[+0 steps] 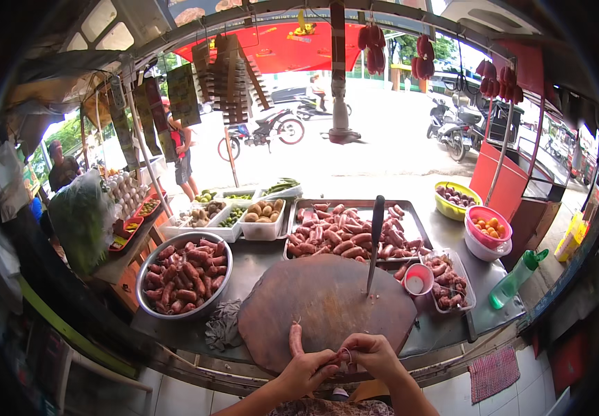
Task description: The person ties off sections of a long sausage casing with string, cuts them into links, and places them into a plastic container. They then pack ground meat into a plastic bag and wrap it in a banana leaf.
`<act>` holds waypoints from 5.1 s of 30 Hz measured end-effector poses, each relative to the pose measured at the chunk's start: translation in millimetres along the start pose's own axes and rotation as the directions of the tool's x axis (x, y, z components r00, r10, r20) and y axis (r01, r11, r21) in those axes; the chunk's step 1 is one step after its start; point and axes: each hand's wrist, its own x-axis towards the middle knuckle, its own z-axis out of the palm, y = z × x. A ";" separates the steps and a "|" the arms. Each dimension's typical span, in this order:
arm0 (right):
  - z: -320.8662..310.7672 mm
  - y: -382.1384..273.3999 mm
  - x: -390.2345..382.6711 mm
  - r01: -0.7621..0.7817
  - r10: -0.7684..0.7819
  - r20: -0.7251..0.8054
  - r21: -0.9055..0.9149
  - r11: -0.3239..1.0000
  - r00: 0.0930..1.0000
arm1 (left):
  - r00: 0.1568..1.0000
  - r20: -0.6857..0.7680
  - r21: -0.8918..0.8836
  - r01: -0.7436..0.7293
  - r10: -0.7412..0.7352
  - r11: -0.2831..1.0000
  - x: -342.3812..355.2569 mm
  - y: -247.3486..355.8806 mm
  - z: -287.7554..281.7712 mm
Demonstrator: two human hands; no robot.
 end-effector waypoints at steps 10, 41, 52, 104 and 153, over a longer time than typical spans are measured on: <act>47.7 -42.3 -18.0 0.293 -0.545 0.057 -0.887 0.356 0.836 | 0.925 -0.337 -0.685 -0.113 -0.175 0.720 28.9 28.5 26.6; -17.7 -40.4 -23.5 0.233 -0.292 -0.444 -0.183 0.955 0.847 | 0.858 -0.347 -0.893 -0.179 -0.379 0.413 24.9 29.3 -21.6; 7.0 -30.8 39.6 0.259 -0.245 -0.371 -0.012 0.966 0.896 | 0.857 -0.370 -0.883 -0.204 -0.360 0.423 28.6 24.8 -37.5; -8.6 -28.8 -6.0 0.130 -0.344 -0.347 -0.513 0.849 0.873 | 0.929 -0.221 -0.652 0.085 -0.296 0.753 46.6 16.2 38.8; -14.4 4.0 -22.0 -0.230 0.174 0.339 0.130 0.965 0.924 | 0.937 -0.159 -0.702 0.114 -0.311 0.703 22.1 14.8 -20.6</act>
